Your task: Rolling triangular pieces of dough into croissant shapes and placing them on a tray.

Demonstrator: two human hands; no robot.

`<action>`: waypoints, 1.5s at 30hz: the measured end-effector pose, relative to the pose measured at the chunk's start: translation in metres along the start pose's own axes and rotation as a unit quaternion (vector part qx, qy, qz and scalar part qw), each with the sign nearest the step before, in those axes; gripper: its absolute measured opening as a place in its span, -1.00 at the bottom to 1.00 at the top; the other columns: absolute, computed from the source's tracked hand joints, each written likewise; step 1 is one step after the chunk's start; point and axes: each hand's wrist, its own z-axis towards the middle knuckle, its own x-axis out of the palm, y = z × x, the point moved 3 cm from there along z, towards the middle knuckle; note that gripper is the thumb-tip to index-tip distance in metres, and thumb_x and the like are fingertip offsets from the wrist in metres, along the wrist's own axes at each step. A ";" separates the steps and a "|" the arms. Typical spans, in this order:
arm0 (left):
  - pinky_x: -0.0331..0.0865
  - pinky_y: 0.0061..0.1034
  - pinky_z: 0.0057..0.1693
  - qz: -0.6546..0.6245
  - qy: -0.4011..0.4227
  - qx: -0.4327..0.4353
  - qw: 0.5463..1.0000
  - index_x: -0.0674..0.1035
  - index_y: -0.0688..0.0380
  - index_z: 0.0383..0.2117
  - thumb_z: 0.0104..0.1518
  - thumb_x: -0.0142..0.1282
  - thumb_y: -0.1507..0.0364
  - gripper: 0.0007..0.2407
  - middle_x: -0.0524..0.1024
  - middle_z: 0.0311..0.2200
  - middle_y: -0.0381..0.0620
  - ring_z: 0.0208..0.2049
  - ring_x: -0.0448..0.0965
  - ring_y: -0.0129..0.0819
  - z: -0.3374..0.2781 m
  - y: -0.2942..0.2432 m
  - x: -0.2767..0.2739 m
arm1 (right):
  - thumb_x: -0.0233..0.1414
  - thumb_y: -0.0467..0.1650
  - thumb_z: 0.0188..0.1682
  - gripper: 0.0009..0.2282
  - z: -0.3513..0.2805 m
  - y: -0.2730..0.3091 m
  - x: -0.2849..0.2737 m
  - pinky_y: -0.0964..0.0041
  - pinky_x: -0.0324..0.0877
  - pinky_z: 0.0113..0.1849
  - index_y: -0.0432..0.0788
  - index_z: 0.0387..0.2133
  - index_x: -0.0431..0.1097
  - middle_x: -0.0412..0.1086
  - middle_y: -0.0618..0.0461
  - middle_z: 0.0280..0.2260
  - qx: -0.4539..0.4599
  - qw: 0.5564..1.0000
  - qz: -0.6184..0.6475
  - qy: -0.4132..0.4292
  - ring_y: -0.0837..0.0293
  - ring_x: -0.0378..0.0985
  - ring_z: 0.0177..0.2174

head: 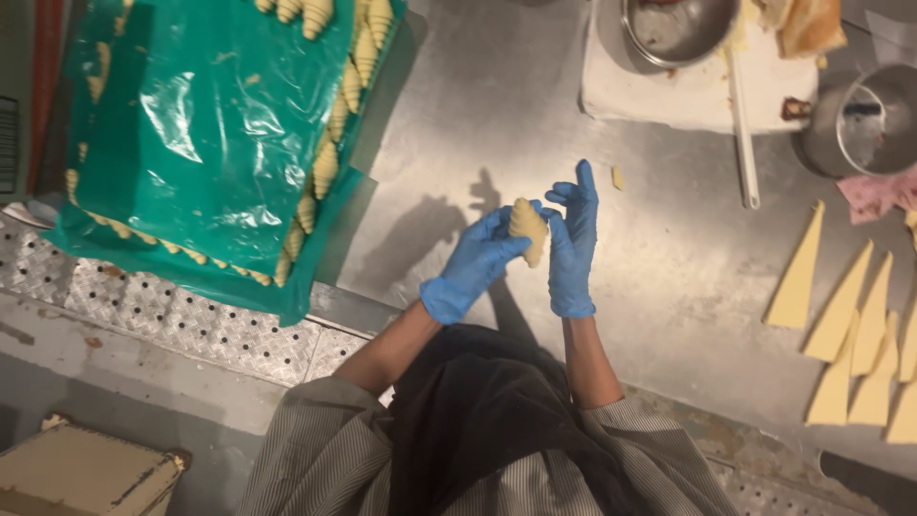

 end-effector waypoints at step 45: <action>0.53 -0.45 0.00 0.508 -0.503 0.421 0.558 0.62 0.31 -0.13 -0.03 0.49 0.48 -0.65 0.52 -0.20 -0.03 -0.18 0.62 -0.28 0.081 -0.408 -0.421 | 0.00 -0.34 0.18 -0.51 0.007 -0.124 -0.093 0.22 0.40 -0.09 -0.27 0.36 0.14 0.43 0.08 -0.16 0.135 0.973 0.027 -0.184 0.18 0.52 -0.16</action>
